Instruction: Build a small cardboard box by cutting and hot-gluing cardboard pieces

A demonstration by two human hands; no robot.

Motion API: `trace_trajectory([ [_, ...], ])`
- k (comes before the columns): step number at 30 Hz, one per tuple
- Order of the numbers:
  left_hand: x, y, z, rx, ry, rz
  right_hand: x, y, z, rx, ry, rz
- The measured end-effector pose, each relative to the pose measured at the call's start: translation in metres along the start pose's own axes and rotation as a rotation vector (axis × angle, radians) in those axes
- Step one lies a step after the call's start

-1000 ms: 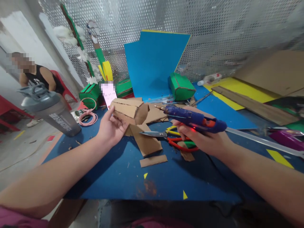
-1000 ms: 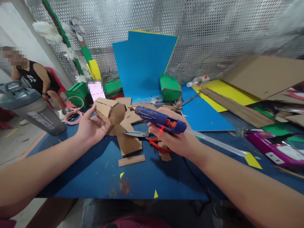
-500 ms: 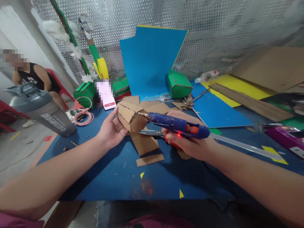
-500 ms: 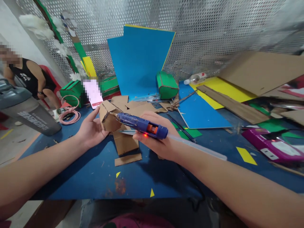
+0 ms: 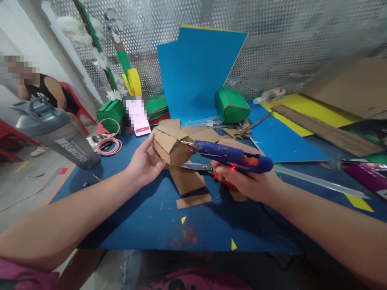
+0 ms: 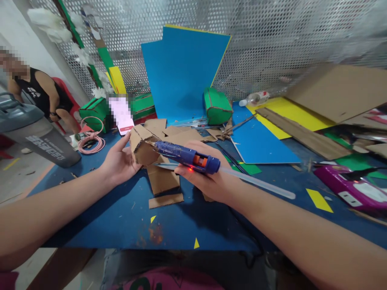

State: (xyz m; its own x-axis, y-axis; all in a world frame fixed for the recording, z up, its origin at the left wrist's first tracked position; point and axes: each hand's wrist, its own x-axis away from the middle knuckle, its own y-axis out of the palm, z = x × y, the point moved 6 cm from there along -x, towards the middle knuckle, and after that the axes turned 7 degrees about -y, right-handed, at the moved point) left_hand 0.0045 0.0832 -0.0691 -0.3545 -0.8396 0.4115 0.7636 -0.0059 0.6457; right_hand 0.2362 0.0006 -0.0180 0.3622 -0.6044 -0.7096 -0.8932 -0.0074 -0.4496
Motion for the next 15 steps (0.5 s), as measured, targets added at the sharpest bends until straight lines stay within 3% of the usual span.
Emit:
trace_trajectory([
  [15, -0.0017, -0.002, -0.0002, -0.019, 0.009, -0.01, -0.0004, -0.0025, -0.0006, 0.023, 0.009, 0.004],
])
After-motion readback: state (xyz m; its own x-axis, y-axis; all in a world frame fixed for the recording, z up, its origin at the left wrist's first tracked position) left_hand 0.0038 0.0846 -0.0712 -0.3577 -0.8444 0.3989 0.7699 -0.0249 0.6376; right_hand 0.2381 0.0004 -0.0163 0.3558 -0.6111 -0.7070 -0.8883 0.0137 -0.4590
